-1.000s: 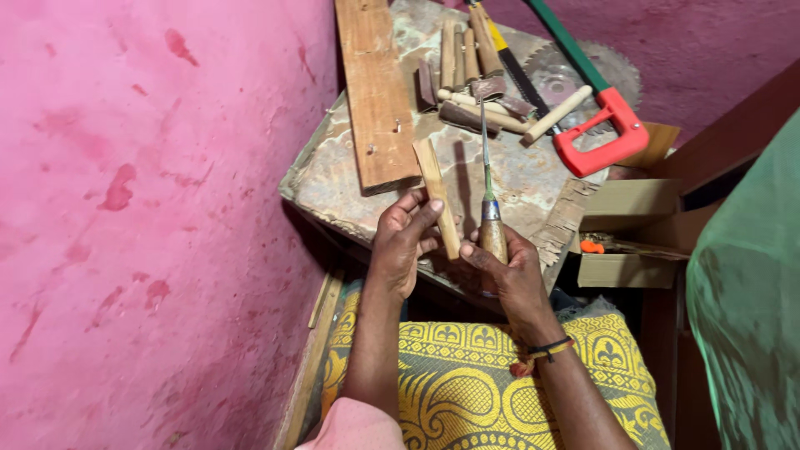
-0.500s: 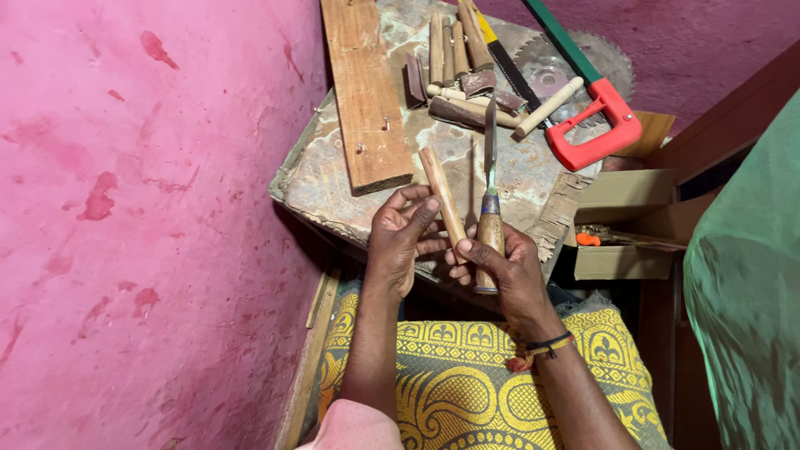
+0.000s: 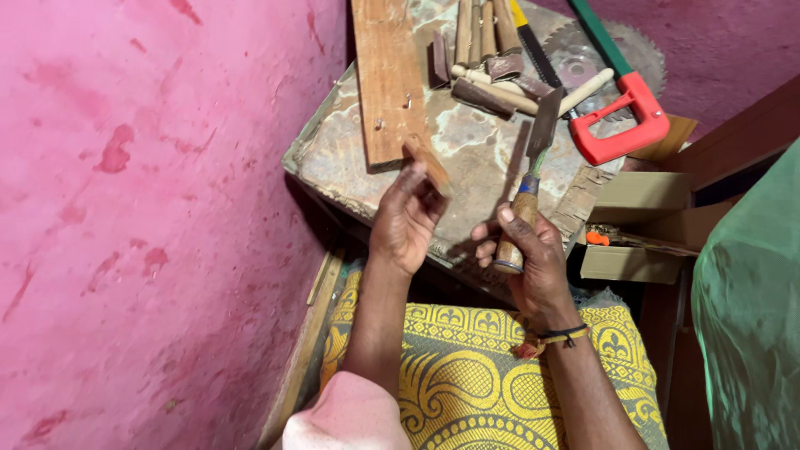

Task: The person sits cross-legged and uses a chisel to shave and shape a small cylindrical wooden dowel held in the left hand. Wood shavings accumulate on the lap and work surface as the dowel is rotated and refined.

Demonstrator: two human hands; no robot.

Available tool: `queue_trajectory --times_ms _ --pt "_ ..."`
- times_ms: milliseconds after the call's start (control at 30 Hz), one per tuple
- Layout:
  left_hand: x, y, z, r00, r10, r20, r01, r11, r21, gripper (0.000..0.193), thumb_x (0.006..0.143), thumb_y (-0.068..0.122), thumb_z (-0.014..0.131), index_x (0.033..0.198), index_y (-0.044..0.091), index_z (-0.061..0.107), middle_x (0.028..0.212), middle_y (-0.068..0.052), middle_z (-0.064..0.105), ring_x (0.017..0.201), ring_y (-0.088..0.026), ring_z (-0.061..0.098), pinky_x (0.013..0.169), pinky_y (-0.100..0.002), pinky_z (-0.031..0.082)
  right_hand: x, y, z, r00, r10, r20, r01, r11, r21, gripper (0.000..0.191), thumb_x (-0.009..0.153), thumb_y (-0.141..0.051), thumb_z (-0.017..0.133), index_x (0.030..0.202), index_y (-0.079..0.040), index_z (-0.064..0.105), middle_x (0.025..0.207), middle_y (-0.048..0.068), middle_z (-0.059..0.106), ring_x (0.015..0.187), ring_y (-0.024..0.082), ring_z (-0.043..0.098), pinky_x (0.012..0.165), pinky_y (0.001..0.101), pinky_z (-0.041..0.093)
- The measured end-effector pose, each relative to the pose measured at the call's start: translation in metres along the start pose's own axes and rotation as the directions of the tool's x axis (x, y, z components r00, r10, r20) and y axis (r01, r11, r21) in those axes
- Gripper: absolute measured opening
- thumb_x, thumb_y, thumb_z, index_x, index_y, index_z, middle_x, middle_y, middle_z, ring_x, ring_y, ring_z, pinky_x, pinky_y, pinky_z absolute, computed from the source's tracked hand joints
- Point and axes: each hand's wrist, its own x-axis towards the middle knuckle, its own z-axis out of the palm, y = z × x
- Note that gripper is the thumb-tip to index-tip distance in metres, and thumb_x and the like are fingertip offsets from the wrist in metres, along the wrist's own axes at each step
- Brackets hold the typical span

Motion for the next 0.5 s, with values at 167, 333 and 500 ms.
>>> queue_trajectory --times_ms 167,333,500 --pt "0.005 0.0088 -0.0071 0.998 0.058 -0.008 -0.059 0.988 -0.145 0.032 0.095 0.016 0.075 0.126 0.01 0.068 0.108 -0.002 0.072 0.091 -0.012 0.071 0.082 -0.027 0.062 -0.0009 0.0018 0.0007 1.0 -0.005 0.03 0.006 1.0 -0.016 0.024 0.1 -0.025 0.067 0.108 -0.005 0.057 0.091 0.018 0.072 0.069 0.019 0.07 0.06 0.0308 0.058" --pt "0.0028 0.0101 -0.0032 0.998 0.06 -0.029 -0.063 0.986 -0.157 0.03 0.096 0.016 0.074 0.125 0.009 0.067 0.109 -0.001 0.072 0.092 -0.012 0.071 0.083 -0.027 0.062 -0.0013 0.0026 0.0032 0.999 -0.014 0.042 0.016 0.999 -0.047 0.024 0.099 -0.023 0.069 0.108 -0.003 0.059 0.091 0.018 0.071 0.069 0.019 0.07 0.061 0.0312 0.058" --pt "0.0022 0.0102 -0.0092 0.995 0.075 -0.065 -0.071 0.996 0.057 0.038 0.091 0.024 0.073 0.126 0.011 0.065 0.111 -0.006 0.07 0.096 -0.016 0.068 0.079 -0.033 0.059 -0.0005 0.0018 0.0036 0.999 0.0 0.033 0.002 0.998 -0.062 0.022 0.097 -0.019 0.068 0.108 -0.003 0.059 0.091 0.016 0.072 0.072 0.019 0.071 0.064 0.0315 0.058"
